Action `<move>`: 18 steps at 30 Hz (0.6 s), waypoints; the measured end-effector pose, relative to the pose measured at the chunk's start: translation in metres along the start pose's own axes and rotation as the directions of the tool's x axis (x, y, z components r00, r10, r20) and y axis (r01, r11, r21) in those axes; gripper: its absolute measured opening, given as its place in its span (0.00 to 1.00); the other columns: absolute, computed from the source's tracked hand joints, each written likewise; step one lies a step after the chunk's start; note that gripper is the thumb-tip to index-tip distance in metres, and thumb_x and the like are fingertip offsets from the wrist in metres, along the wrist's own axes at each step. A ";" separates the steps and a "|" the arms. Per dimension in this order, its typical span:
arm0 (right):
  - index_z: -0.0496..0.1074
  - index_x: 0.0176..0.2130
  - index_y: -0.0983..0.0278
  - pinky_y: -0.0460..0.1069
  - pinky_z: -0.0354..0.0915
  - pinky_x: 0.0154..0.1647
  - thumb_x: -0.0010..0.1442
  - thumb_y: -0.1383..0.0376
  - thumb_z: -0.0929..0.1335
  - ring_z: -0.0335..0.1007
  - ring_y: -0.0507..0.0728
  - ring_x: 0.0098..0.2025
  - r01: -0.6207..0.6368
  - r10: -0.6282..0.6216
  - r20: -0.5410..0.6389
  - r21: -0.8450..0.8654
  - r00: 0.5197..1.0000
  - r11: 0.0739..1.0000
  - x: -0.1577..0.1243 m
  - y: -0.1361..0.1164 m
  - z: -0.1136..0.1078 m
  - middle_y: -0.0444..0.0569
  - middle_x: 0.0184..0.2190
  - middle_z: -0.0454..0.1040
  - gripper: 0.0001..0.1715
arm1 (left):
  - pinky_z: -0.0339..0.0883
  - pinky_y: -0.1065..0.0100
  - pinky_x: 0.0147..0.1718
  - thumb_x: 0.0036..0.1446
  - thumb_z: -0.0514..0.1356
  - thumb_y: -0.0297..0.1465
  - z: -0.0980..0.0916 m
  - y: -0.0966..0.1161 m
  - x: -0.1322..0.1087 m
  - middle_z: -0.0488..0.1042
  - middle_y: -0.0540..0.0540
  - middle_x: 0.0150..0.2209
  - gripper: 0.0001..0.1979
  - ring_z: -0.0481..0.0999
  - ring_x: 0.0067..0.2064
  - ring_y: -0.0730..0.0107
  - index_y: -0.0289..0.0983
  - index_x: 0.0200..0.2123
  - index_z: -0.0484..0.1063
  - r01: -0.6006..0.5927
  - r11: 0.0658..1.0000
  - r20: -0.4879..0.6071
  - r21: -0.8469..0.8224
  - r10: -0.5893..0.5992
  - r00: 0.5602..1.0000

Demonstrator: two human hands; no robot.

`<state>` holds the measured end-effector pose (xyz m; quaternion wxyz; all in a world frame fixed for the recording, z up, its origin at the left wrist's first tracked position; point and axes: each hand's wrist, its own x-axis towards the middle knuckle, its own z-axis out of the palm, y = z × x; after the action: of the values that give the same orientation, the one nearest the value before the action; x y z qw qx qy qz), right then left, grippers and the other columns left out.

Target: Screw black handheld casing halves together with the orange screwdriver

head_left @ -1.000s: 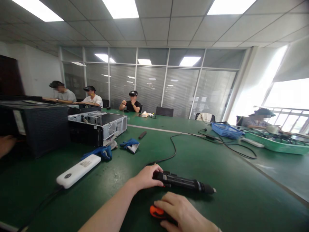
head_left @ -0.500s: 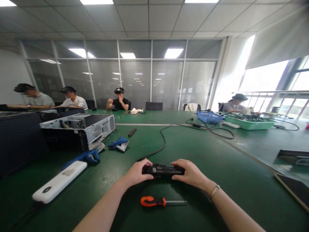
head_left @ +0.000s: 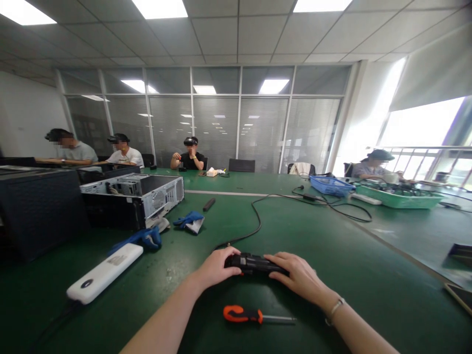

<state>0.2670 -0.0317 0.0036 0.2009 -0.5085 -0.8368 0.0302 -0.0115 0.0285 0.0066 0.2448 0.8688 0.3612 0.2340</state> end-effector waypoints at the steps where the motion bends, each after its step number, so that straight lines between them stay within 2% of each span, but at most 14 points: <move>1: 0.68 0.56 0.56 0.52 0.65 0.46 0.63 0.54 0.64 0.71 0.58 0.43 0.000 0.000 -0.001 0.000 1.000 1.000 0.001 0.000 0.000 0.50 0.44 0.74 0.24 | 0.64 0.64 0.46 0.52 0.65 0.36 0.001 -0.001 0.000 0.75 0.47 0.46 0.20 0.73 0.47 0.60 0.41 0.48 0.71 -0.010 1.000 -0.009 0.017 0.010 1.000; 7: 0.67 0.56 0.55 0.51 0.65 0.46 0.63 0.54 0.64 0.71 0.58 0.42 -0.018 0.018 -0.014 -0.011 1.000 1.000 0.002 0.009 -0.002 0.49 0.44 0.74 0.24 | 0.59 0.60 0.55 0.53 0.65 0.34 0.007 -0.009 0.001 0.72 0.45 0.53 0.25 0.70 0.54 0.57 0.43 0.55 0.67 -0.034 0.997 -0.064 0.074 0.038 0.997; 9: 0.67 0.56 0.55 0.51 0.65 0.45 0.62 0.53 0.63 0.71 0.58 0.42 -0.039 0.039 -0.024 -0.023 0.999 0.999 0.002 0.017 -0.002 0.48 0.44 0.74 0.24 | 0.58 0.59 0.57 0.52 0.65 0.33 0.008 -0.012 0.001 0.71 0.45 0.55 0.26 0.68 0.56 0.58 0.42 0.55 0.67 -0.032 0.996 -0.114 0.084 0.042 0.993; 13: 0.67 0.56 0.54 0.51 0.66 0.42 0.62 0.51 0.62 0.73 0.59 0.41 -0.170 0.162 -0.091 -0.094 0.983 0.981 0.001 0.042 0.003 0.48 0.43 0.75 0.25 | 0.59 0.60 0.57 0.54 0.64 0.32 0.006 -0.014 0.000 0.70 0.45 0.55 0.23 0.67 0.56 0.60 0.42 0.54 0.68 -0.040 0.995 -0.199 0.092 0.058 0.978; 15: 0.67 0.56 0.53 0.51 0.66 0.39 0.62 0.50 0.61 0.73 0.59 0.40 -0.308 0.287 -0.148 -0.150 0.946 0.939 -0.001 0.057 0.005 0.48 0.42 0.75 0.26 | 0.60 0.60 0.57 0.55 0.63 0.32 0.004 -0.012 -0.002 0.71 0.45 0.54 0.21 0.68 0.56 0.60 0.42 0.53 0.69 -0.041 0.994 -0.216 0.096 0.061 0.974; 18: 0.67 0.56 0.55 0.52 0.66 0.35 0.62 0.50 0.59 0.74 0.62 0.38 -0.519 0.474 -0.231 -0.208 0.850 0.829 -0.007 0.085 0.005 0.52 0.40 0.76 0.28 | 0.61 0.60 0.56 0.56 0.63 0.32 0.001 -0.011 -0.003 0.72 0.45 0.52 0.17 0.69 0.55 0.60 0.41 0.50 0.72 -0.031 0.994 -0.212 0.106 0.053 0.976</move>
<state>0.3391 0.0035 -0.0248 0.1874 -0.7316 -0.6514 -0.0726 -0.0185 0.0323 -0.0011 0.1548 0.8573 0.3785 0.3128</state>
